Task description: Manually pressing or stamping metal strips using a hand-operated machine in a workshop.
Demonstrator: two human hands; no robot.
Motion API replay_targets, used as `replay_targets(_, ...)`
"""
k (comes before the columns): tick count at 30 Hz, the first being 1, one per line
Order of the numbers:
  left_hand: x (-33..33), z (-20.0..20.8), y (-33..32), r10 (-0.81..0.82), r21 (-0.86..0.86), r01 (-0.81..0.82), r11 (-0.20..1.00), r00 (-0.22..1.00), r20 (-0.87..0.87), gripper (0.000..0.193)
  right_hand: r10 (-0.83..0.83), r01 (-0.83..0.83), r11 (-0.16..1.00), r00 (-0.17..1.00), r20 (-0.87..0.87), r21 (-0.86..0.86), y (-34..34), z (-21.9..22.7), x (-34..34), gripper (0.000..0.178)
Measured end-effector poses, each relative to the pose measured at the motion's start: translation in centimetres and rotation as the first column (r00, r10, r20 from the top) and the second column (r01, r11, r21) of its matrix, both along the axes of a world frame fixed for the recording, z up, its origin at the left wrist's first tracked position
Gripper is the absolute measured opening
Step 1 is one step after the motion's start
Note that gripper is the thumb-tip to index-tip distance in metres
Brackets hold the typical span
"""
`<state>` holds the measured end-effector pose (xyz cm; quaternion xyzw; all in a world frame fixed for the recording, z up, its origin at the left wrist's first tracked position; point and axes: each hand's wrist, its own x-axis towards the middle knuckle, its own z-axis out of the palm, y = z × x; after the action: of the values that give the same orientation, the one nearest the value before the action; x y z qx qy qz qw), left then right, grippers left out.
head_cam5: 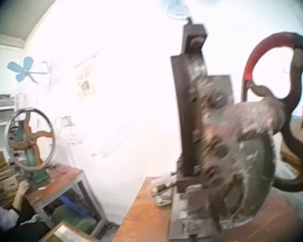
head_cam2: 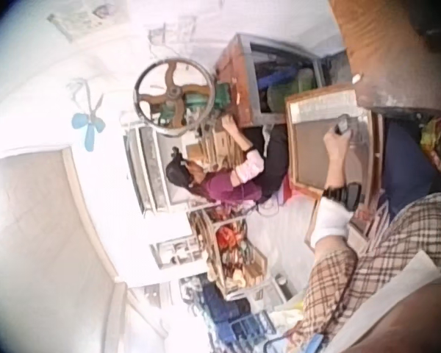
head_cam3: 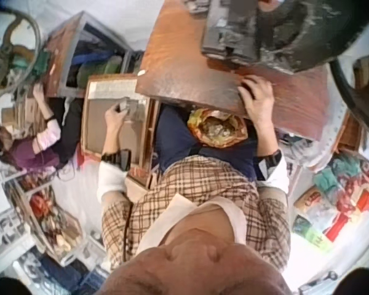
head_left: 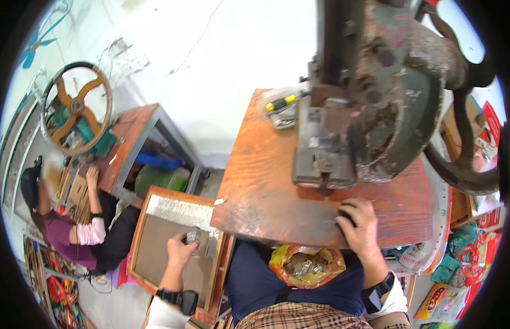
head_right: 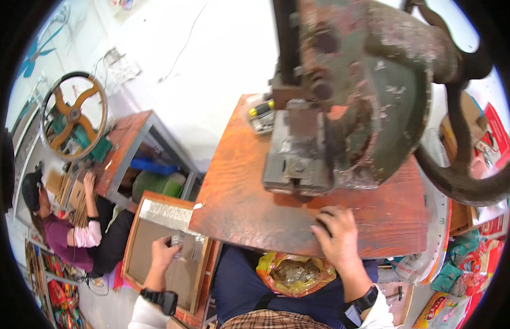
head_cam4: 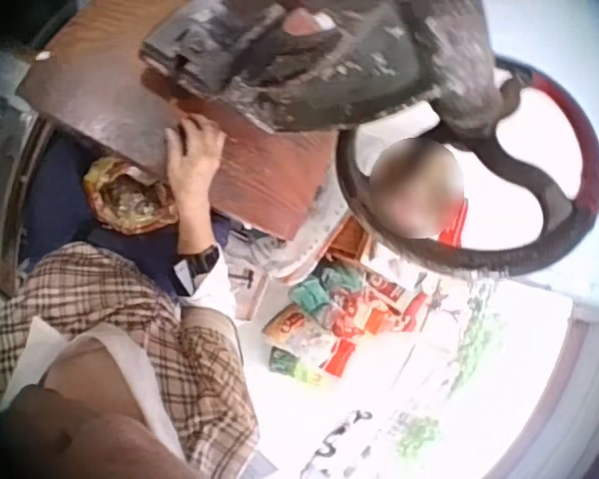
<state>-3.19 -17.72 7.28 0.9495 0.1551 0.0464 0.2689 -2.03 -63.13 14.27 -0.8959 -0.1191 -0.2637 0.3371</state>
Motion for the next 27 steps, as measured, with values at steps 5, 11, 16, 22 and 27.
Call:
replay_targets(5,4.3,14.1,-11.5,-0.267,-0.367,0.302,0.88,0.953,0.145,0.04,0.015,-0.017,0.999,0.998,0.063,0.032,-0.3,-0.3,-0.2,0.024)
replay_targets(11,10.6,19.5,-23.5,-0.5,-0.213,0.531,0.82,0.846,0.185,0.04,0.014,-0.02,0.998,0.995,0.095,0.061,-0.7,-0.7,-0.2,0.023)
replay_targets(16,14.4,18.0,-29.1,-0.49,0.002,0.508,0.861,0.831,0.263,0.035,0.042,-0.05,0.995,0.994,0.098,0.09,-0.5,-0.5,-0.3,0.024)
replay_targets(22,15.2,18.1,-33.1,-0.278,-0.004,0.293,0.956,0.912,0.3,0.037,0.04,-0.052,0.992,0.993,0.109,0.111,-0.6,-0.7,-0.1,0.026)
replay_targets(27,15.0,17.3,-30.9,-0.405,-0.779,0.558,0.285,0.807,0.43,0.023,0.03,-0.044,0.993,0.992,0.121,0.112,-1.1,-0.4,-0.2,0.026)
